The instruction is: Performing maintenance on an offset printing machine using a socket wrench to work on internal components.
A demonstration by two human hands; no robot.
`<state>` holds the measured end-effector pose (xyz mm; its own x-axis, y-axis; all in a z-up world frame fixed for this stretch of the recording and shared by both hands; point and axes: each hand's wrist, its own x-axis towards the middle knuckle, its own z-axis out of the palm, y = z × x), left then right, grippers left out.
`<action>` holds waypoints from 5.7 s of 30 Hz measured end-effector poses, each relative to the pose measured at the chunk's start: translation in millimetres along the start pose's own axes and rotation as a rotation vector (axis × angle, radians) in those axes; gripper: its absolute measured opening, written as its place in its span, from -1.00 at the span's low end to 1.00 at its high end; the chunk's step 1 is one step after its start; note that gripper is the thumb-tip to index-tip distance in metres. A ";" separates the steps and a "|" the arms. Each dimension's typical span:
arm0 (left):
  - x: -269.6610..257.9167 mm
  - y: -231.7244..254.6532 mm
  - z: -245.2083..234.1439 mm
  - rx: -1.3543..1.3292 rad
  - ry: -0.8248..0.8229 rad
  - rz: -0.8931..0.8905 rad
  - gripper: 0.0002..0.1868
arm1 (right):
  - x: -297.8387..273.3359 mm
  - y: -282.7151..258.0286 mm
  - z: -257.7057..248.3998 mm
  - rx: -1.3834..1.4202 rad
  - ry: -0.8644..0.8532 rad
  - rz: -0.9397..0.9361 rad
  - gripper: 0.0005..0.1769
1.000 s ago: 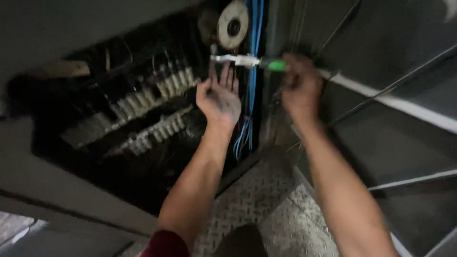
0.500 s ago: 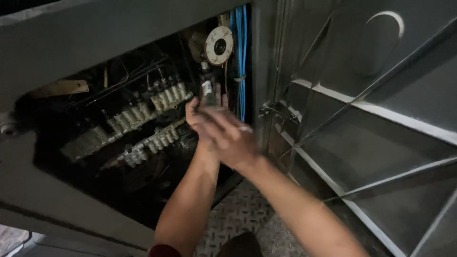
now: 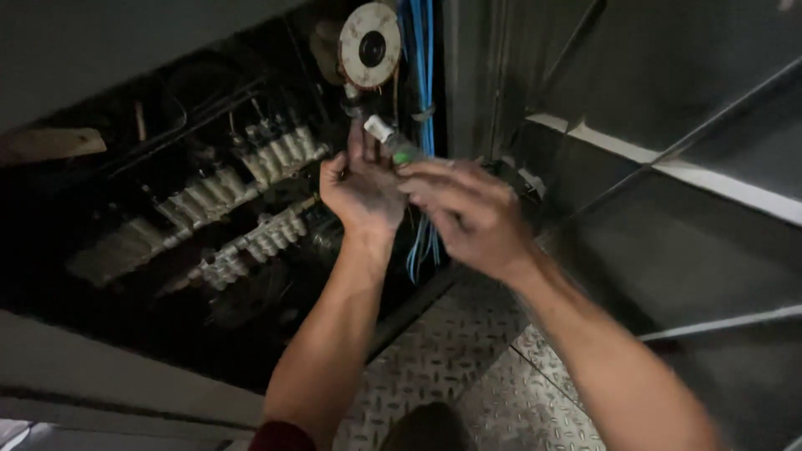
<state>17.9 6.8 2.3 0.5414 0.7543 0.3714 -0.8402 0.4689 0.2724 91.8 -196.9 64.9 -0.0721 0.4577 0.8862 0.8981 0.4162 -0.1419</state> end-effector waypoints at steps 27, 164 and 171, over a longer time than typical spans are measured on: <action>34.1 -25.6 -82.9 0.025 -0.404 0.300 -0.21 | 13.4 -64.8 107.6 0.091 0.035 0.131 -0.69; 13.9 -13.2 -45.3 0.248 -0.240 0.272 -0.34 | 22.7 -36.5 63.2 -0.071 0.177 -0.193 -0.77; 5.3 -17.2 -6.8 -0.089 -0.094 0.108 -0.31 | 11.1 18.1 9.0 -0.039 0.076 -0.187 -0.84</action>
<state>35.0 5.8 -6.4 0.4452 0.7580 0.4768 -0.8907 0.4296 0.1488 103.4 -177.2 68.3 -0.2073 0.3146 0.9263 0.8884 0.4569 0.0437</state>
